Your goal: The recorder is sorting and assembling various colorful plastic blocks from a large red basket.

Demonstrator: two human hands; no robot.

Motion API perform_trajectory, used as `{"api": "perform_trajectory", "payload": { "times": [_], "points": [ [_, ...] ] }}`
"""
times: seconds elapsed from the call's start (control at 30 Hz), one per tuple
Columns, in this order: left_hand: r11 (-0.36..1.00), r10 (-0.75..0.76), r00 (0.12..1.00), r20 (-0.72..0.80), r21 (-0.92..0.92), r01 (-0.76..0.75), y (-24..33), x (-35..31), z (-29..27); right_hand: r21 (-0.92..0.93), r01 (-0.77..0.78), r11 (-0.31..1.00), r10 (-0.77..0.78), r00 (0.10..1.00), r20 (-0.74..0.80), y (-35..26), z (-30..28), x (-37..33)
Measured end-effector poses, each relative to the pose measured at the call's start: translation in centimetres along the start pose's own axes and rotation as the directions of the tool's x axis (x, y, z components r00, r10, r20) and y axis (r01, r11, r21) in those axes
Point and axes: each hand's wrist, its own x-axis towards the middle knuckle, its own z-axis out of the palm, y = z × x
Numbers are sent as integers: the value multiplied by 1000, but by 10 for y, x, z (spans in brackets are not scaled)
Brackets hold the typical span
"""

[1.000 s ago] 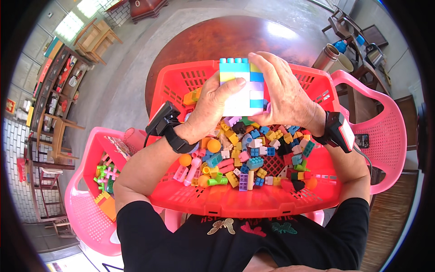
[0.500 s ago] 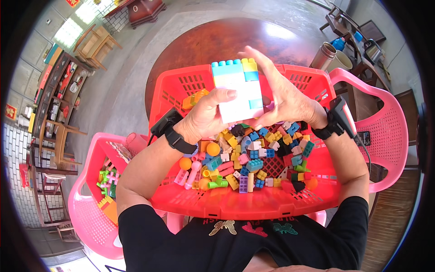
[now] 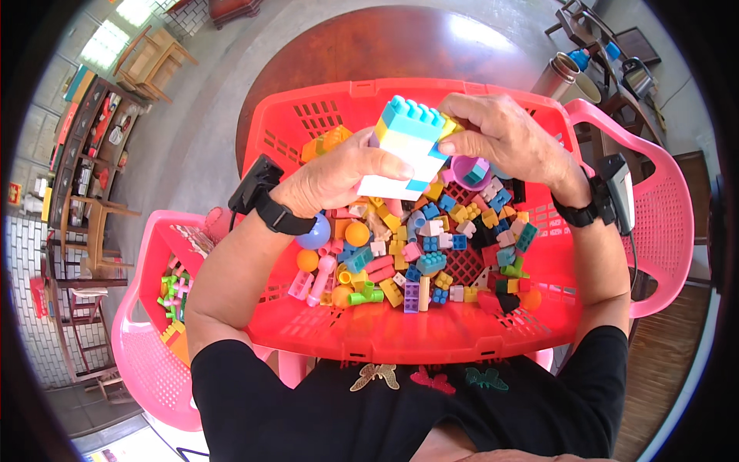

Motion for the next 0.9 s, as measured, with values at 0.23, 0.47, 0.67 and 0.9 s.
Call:
{"api": "perform_trajectory", "payload": {
  "times": [0.23, 0.47, 0.67, 0.9],
  "points": [
    [996, -46, 996, -81, 73, 52, 8, -6, 5, 260, -202, 944, 201, 979, 31, -4, 11, 0],
    [996, -87, 991, -100, 21, 90, 9, -8, 8, 199, -222, 955, 215, 975, 54, -3, 14, 1],
    [988, -114, 991, -69, -113, 106, -5, -7, 7, 358, -296, 886, 268, 955, 126, -9, 10, 2],
    [986, -151, 988, -39, -72, 148, -2, -4, 0, 327, -298, 897, 255, 952, 169, 1, 15, 1]
  ]
}}
